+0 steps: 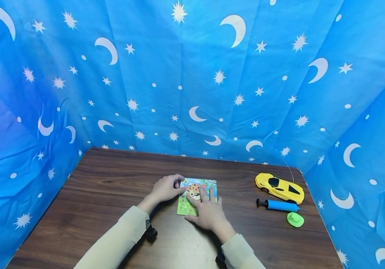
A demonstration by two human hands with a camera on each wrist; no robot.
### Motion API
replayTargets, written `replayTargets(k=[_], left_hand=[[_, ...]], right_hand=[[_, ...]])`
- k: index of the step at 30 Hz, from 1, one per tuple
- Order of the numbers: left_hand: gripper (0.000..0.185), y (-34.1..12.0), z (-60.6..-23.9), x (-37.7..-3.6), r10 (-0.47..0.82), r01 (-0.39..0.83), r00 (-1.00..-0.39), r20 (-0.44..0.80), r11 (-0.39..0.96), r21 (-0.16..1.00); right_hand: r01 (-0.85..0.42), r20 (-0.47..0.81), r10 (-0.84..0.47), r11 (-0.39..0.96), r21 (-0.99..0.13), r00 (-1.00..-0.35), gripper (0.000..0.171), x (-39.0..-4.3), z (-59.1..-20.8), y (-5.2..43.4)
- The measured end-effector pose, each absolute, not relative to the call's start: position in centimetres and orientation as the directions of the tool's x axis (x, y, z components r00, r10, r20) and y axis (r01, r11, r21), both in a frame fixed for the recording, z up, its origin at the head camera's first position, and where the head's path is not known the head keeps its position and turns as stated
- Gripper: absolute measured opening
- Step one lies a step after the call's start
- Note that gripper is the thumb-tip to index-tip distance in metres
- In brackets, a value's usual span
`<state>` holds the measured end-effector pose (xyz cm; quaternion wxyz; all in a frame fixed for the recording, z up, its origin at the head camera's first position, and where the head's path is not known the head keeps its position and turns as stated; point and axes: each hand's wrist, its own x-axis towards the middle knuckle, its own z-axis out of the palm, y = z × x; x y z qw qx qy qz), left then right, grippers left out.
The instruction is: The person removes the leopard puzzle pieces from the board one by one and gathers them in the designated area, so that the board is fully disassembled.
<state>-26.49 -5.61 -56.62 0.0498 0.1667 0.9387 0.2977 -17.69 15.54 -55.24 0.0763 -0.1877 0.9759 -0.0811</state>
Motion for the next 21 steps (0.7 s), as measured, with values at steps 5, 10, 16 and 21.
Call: replayTargets(k=[5,10,16,21], left_hand=[[0.040,-5.3,-57.1,-26.6,0.317,0.262,-0.948,0.005,0.777,0.573],[0.040,-5.1,-57.3,-26.7,0.284,0.229,-0.959,0.000,0.773,0.592],[0.037,-4.7,-57.1,-26.6,0.266,0.199,-0.964,-0.016,0.758,0.621],[0.036,-4.5,-57.1,-26.5,0.252,0.180,-0.967,-0.021,0.743,0.644]], right_hand=[[-0.356,-0.118,-0.379,0.918,-0.177,-0.918,0.073,-17.6,-55.0,15.3],[-0.355,-0.123,-0.378,0.918,-0.177,-0.918,0.072,-17.5,-54.8,15.2],[-0.354,-0.123,-0.376,0.920,-0.170,-0.918,0.072,-17.5,-54.8,15.2],[-0.356,-0.120,-0.378,0.919,-0.171,-0.918,0.072,-17.5,-54.7,15.2]])
